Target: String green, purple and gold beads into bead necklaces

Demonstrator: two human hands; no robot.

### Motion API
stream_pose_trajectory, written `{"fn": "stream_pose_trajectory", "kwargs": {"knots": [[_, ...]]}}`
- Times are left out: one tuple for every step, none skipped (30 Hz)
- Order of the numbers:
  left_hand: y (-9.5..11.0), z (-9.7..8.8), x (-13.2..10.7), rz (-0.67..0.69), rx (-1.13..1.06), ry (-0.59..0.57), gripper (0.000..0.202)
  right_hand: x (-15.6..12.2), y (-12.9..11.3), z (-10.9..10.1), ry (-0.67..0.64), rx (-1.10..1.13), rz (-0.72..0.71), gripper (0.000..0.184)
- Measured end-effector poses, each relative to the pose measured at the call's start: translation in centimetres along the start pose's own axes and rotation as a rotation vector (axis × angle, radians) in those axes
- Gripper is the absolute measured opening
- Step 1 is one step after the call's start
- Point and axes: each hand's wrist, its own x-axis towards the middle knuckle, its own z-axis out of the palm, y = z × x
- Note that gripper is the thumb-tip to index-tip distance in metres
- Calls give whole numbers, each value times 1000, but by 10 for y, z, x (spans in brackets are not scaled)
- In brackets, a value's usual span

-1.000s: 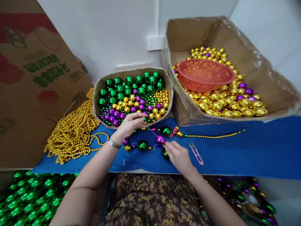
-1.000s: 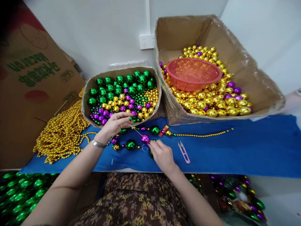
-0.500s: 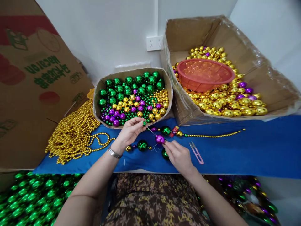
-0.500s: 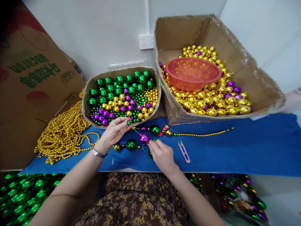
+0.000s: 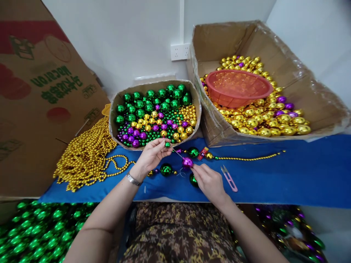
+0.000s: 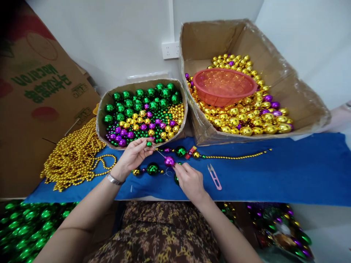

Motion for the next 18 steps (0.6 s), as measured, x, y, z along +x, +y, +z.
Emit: {"fn": "stream_pose_trajectory", "kwargs": {"knots": [[0, 0, 0, 2, 8, 0, 27, 0, 0, 0, 2, -3, -3, 29], [1, 0, 0, 6, 23, 0, 28, 0, 0, 0, 4, -12, -8, 28], [1, 1, -1, 16, 52, 3, 28, 0, 0, 1, 9, -30, -16, 27], [0, 2, -2, 36, 100, 8, 28, 0, -1, 1, 14, -54, -26, 26], [0, 3, -3, 61, 171, 12, 28, 1, -1, 2, 21, -78, -38, 25], [-1, 5, -5, 88, 258, 10, 28, 2, -1, 3, 25, -96, -48, 24], [-1, 7, -8, 111, 348, -4, 28, 2, -2, 3, 27, -102, -56, 23], [-1, 9, -10, 129, 428, -30, 29, 3, -2, 4, 26, -88, -61, 23], [0, 9, -13, 143, 494, -60, 31, 4, -3, 5, 26, -54, -60, 24], [3, 9, -14, 161, 551, -84, 33, 4, -3, 5, 25, -6, -56, 24], [8, 6, -15, 190, 611, -86, 35, 4, -2, 5, 23, 47, -48, 24], [15, 0, -14, 235, 695, -60, 35, 3, -2, 5, 20, 95, -37, 24], [24, -8, -12, 292, 812, -4, 36, 3, -1, 4, 16, 134, -27, 24], [36, -19, -8, 349, 960, 76, 35, 2, 0, 4, 10, 160, -17, 23], [49, -32, -2, 400, 1141, 170, 34, 1, 1, 4, 4, 173, -9, 23], [63, -47, 6, 418, 1328, 273, 32, 0, 2, 4, 0, 179, -4, 23], [78, -62, 14, 392, 1506, 369, 31, -1, 3, 4, 0, 184, -1, 23], [91, -78, 22, 328, 1666, 453, 30, -1, 3, 4, -1, 186, -1, 23]]}}
